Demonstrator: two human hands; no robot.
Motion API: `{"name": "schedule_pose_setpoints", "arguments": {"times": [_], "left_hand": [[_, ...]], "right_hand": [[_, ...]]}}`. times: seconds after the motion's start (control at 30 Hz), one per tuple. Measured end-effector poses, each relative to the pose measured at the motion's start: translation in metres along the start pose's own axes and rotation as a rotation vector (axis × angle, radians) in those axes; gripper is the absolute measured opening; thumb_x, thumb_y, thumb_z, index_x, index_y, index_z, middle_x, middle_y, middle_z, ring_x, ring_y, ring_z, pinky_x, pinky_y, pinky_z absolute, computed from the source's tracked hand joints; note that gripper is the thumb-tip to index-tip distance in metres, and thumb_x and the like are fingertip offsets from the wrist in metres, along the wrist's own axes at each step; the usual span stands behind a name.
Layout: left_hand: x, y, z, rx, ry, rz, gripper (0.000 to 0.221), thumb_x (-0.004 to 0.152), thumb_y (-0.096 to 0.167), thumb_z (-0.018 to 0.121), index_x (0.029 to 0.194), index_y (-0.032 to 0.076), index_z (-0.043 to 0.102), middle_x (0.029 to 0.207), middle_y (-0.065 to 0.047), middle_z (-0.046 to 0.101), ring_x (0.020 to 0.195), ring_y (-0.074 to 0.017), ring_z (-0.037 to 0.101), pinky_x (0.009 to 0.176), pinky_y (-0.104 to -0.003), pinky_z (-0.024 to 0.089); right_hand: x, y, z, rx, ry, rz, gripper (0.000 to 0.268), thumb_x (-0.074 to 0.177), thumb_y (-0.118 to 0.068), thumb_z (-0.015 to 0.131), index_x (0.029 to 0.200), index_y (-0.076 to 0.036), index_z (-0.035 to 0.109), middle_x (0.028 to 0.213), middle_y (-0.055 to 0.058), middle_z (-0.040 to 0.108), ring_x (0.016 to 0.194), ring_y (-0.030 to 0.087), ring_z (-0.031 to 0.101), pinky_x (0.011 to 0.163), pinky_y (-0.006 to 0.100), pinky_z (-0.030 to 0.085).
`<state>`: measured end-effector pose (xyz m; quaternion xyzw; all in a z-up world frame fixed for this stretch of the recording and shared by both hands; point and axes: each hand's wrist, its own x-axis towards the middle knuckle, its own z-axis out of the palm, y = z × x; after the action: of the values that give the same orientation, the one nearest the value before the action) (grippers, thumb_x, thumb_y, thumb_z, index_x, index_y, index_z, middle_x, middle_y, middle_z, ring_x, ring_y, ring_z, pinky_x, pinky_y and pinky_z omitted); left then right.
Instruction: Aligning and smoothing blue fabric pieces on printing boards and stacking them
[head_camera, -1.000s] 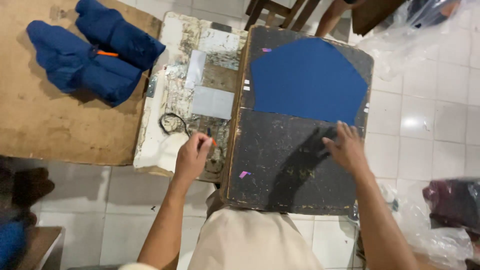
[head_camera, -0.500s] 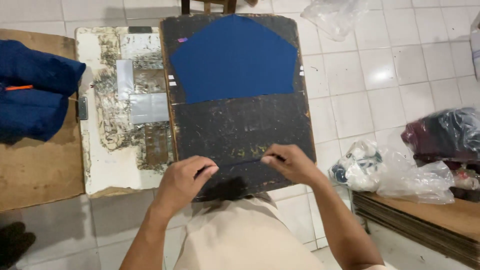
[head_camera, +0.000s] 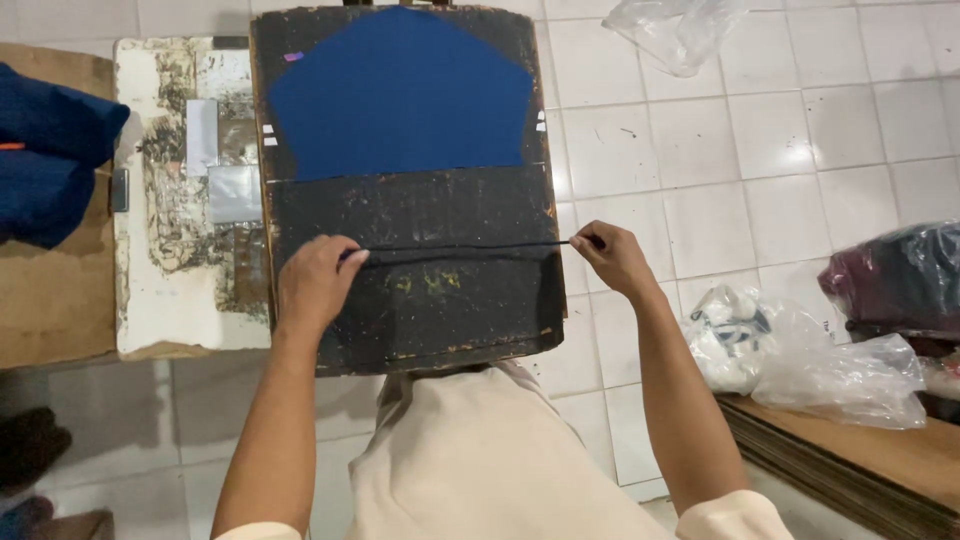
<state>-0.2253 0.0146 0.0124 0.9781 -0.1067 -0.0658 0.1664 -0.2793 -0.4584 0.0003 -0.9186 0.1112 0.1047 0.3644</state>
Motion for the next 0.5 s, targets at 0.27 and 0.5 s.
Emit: {"name": "schedule_pose_setpoints", "arguments": {"times": [0.27, 0.5], "left_hand": [[-0.093, -0.011, -0.026, -0.280, 0.308, -0.397, 0.059, 0.104, 0.022, 0.067, 0.152, -0.005, 0.047, 0.149, -0.035, 0.044, 0.141, -0.0515, 0.038, 0.113, -0.065, 0.031], [-0.135, -0.027, 0.032, -0.512, 0.200, -0.573, 0.061, 0.108, 0.032, 0.054, 0.159, 0.001, 0.041, 0.155, -0.029, 0.047, 0.140, -0.0449, 0.047, 0.113, -0.057, 0.039]], "right_hand": [[-0.058, -0.056, 0.016, 0.374, 0.056, 0.187, 0.070, 0.101, -0.035, 0.065, 0.155, 0.002, 0.040, 0.155, 0.034, 0.040, 0.146, 0.051, 0.035, 0.117, 0.063, 0.035], [-0.102, -0.115, 0.050, 0.401, -0.027, 0.280, 0.081, 0.103, -0.038, 0.055, 0.165, -0.007, 0.014, 0.158, 0.037, 0.033, 0.145, 0.055, 0.033, 0.115, 0.068, 0.035]]}}
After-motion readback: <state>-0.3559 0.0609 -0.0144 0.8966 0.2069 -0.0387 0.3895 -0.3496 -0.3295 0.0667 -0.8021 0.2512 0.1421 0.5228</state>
